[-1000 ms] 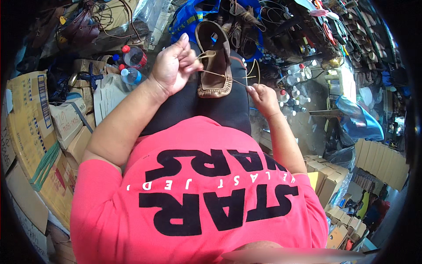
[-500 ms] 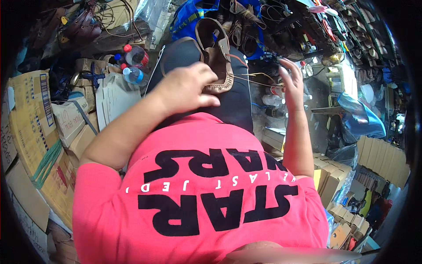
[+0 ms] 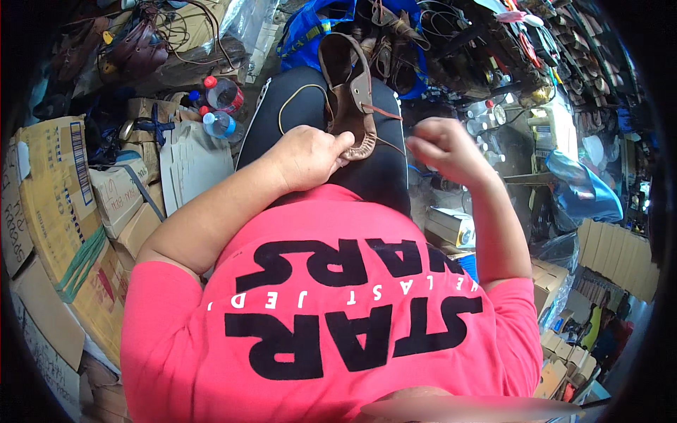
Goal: Sewing together leather shoe components using a needle and thread.
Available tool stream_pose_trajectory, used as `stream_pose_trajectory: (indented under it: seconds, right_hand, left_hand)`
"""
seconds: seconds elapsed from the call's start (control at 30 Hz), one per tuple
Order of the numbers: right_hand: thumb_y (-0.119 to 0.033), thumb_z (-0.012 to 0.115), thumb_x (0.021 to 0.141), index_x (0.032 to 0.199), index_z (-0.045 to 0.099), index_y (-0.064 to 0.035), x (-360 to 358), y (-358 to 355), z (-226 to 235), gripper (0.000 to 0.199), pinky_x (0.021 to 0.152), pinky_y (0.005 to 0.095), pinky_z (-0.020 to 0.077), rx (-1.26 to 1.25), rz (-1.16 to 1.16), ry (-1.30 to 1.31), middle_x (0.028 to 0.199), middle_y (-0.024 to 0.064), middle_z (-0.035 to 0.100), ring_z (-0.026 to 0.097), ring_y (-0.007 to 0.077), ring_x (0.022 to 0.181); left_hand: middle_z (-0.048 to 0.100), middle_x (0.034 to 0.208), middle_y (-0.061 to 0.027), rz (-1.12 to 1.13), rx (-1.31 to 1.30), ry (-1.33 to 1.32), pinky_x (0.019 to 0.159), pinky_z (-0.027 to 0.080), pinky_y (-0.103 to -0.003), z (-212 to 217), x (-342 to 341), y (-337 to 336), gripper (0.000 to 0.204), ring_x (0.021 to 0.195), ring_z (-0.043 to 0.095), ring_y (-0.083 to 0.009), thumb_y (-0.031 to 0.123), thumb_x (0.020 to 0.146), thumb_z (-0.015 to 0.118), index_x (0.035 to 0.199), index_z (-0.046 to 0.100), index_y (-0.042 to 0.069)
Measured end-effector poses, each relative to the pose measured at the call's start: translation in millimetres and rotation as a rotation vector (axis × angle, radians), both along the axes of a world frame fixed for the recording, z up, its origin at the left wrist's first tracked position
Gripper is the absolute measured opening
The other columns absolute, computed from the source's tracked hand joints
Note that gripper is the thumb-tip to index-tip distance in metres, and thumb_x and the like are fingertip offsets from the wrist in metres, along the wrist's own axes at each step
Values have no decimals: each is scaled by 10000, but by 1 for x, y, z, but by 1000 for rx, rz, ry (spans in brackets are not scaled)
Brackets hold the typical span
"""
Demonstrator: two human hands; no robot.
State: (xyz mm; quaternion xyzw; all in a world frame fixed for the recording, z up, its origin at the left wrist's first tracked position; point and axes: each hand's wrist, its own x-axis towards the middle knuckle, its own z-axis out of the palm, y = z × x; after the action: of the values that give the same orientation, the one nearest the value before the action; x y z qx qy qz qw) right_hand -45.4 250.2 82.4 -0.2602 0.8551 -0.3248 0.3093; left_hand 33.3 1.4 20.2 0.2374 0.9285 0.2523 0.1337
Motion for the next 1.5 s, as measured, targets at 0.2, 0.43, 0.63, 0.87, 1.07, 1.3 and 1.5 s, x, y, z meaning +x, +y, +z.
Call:
stream_pose_trajectory:
  seconds: [0.2, 0.43, 0.63, 0.87, 1.07, 1.3, 1.5]
  right_hand:
    - [-3, 659, 807, 978, 693, -47, 11, -8, -13, 180, 710, 312, 516, -157, -1, 328, 877, 103, 625, 653, 214, 799]
    - [-38, 660, 792, 987, 716, -67, 8, -19, -31, 205, 697, 309, 519, -34, -60, 289, 890, 108, 636, 659, 229, 781]
    - [-72, 657, 765, 966, 719, -66, 6, -23, -21, 210, 710, 338, 525, 39, -9, 323, 870, 129, 644, 662, 262, 785]
    - [-74, 647, 757, 930, 708, -52, 7, -27, -24, 184, 716, 359, 527, 7, -3, 435, 853, 133, 646, 658, 292, 798]
    - [-57, 641, 772, 922, 705, -55, 8, -28, -20, 163, 713, 365, 529, -3, -49, 379, 838, 139, 643, 658, 299, 805]
    - [-77, 626, 800, 926, 697, -49, 6, -27, -24, 148, 736, 381, 525, 39, 3, 452, 860, 148, 661, 658, 312, 830]
    - [-75, 619, 819, 944, 689, -49, 7, -22, -30, 146, 716, 365, 514, 13, -6, 466, 865, 137, 659, 658, 301, 815]
  left_hand:
    - [671, 950, -98, 270, 485, -128, 860, 480, -335, -5, -56, -21, 308, 944, 642, -202, 143, 795, 701, 1063, 584, 45]
    - [629, 1121, -169, 187, 540, -56, 886, 477, -355, -21, -92, -8, 551, 1035, 618, -315, 284, 683, 815, 1125, 581, 56]
    - [642, 982, -101, 91, 442, -141, 840, 489, -328, -23, -101, -7, 425, 931, 635, -241, 279, 686, 817, 1032, 678, 78]
    - [636, 908, -57, -66, 535, -237, 815, 487, -311, -26, -104, -11, 224, 887, 633, -194, 192, 747, 755, 953, 738, 105]
    - [606, 920, -63, -90, 479, -197, 846, 470, -322, -22, -102, -13, 236, 924, 600, -209, 215, 754, 735, 980, 746, 144]
    - [600, 923, -72, -61, 495, -143, 837, 470, -320, -24, -101, -9, 213, 923, 588, -221, 229, 742, 732, 940, 757, 154]
    - [582, 940, -75, -59, 484, -151, 837, 471, -328, -25, -104, -7, 213, 923, 587, -228, 243, 735, 736, 928, 759, 157]
